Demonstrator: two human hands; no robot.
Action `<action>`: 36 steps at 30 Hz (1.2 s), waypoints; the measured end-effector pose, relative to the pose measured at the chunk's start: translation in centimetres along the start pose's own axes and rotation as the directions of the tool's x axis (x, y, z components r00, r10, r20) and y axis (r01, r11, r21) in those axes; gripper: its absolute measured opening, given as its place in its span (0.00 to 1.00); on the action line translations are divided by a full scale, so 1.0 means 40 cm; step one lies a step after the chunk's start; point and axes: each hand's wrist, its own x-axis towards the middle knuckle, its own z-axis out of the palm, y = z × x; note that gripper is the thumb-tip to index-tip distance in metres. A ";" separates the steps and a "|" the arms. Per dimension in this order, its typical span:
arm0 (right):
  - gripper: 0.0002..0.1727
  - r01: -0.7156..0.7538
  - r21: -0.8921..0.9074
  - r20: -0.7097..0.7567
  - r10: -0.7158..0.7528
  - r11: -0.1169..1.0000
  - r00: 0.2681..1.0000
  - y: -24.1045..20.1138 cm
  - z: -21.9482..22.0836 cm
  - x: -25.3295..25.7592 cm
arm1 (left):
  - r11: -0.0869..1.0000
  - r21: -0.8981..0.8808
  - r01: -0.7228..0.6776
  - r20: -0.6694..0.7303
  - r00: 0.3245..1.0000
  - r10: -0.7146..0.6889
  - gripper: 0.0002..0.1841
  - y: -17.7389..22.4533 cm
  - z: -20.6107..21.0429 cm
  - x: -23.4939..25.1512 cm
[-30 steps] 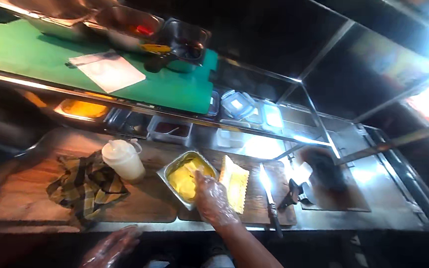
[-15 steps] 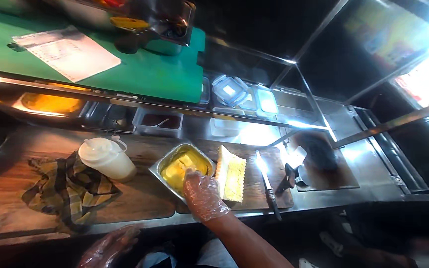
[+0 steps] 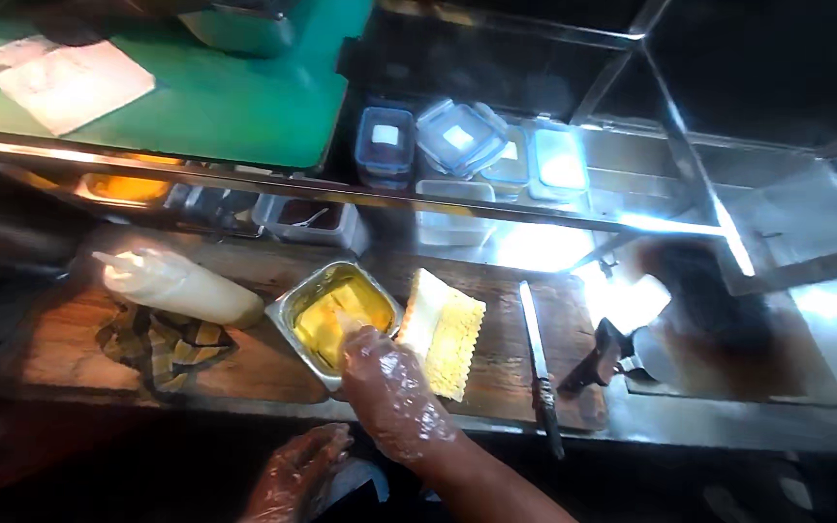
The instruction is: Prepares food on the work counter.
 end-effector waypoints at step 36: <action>0.09 -0.652 0.248 0.086 0.654 0.716 0.751 0.362 -0.169 -0.131 | 0.954 -0.285 -0.093 0.053 0.992 0.113 0.20 0.107 0.177 0.097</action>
